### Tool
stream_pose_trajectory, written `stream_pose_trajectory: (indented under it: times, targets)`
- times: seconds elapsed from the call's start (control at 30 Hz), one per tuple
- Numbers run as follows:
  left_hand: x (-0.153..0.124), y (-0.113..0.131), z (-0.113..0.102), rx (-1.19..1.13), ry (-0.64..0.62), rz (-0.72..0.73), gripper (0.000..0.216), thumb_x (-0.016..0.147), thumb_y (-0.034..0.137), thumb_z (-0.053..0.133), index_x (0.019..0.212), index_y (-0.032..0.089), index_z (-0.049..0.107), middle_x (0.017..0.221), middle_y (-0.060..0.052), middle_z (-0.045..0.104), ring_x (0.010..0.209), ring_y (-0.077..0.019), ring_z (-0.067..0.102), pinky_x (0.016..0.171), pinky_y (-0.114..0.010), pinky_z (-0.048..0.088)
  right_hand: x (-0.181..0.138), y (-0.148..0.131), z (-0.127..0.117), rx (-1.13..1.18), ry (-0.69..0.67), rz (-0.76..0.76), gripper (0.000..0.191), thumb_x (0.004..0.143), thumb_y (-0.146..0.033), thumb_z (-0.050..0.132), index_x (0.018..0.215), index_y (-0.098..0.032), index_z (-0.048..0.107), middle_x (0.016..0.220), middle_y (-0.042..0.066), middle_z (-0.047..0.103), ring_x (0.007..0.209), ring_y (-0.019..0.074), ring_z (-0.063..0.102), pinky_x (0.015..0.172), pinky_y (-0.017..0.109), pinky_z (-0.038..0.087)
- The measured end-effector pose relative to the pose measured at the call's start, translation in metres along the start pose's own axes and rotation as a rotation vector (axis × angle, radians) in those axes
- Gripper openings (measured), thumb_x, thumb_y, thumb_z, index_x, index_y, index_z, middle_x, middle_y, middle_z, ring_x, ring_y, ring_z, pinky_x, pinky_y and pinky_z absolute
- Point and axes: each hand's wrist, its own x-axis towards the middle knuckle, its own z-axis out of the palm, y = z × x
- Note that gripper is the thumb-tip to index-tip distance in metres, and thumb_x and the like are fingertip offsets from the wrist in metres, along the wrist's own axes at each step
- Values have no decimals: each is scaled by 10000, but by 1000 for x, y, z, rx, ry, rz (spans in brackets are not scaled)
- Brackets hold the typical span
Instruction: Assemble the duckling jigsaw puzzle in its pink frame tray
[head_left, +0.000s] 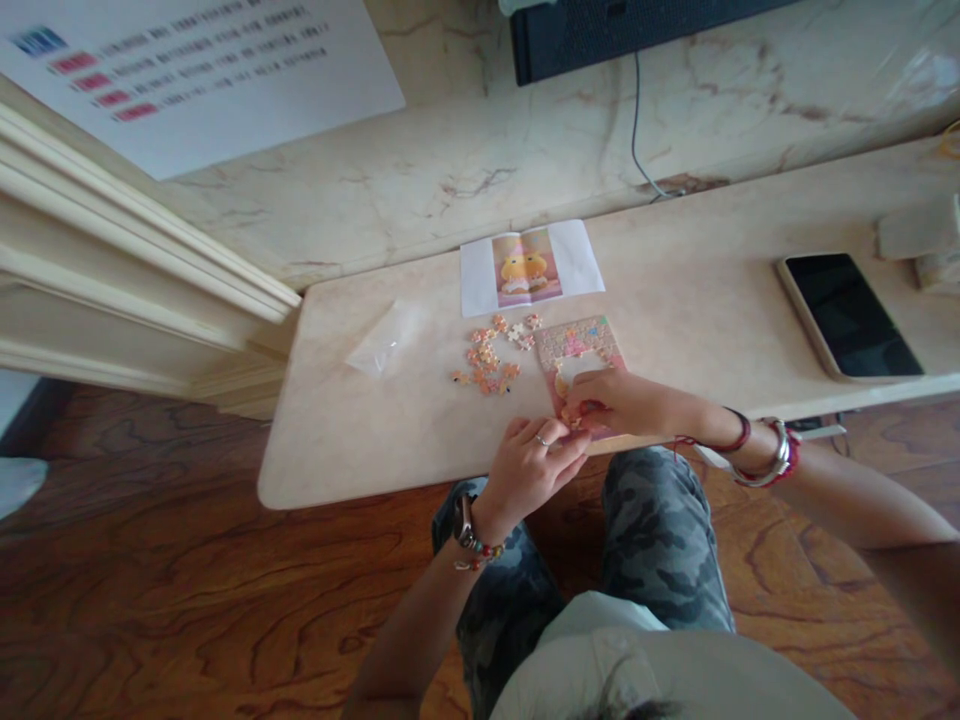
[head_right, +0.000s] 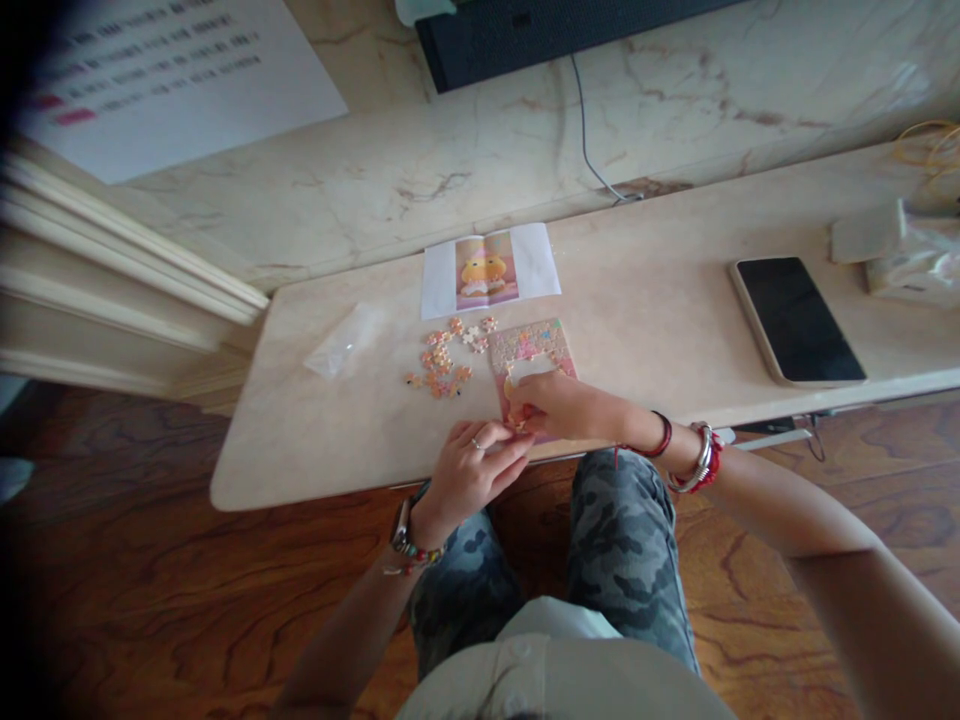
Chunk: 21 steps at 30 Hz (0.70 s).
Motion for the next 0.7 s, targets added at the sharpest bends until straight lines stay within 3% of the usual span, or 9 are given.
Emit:
stream_pose_trajectory:
  times: [0.27,0.57,0.7]
  targets:
    - [1,0,-2,-19,32,7,218,852,280,476,1040,244,581,901,-25,553,842,-124,522,770,-293,357,-4,12,-5,143,-46,-15,185,772,-293,553,846,-133,611,823,37,641,712,103,542,639,216,389]
    - [4,9,-7,111,-130,-34,376,868,388,422,1235,309,441,907,-47,482,844,-164,491,741,-318,359,-3,7,-15,185,-84,-184,156,777,-253,549,846,-128,613,835,45,638,735,104,553,672,222,397]
    - [6,16,-10,157,-172,-91,367,866,365,429,1231,324,438,915,-45,470,832,-168,479,734,-317,359,-4,14,-17,184,-116,-156,130,794,-223,520,831,-133,607,787,28,629,682,90,544,623,207,393]
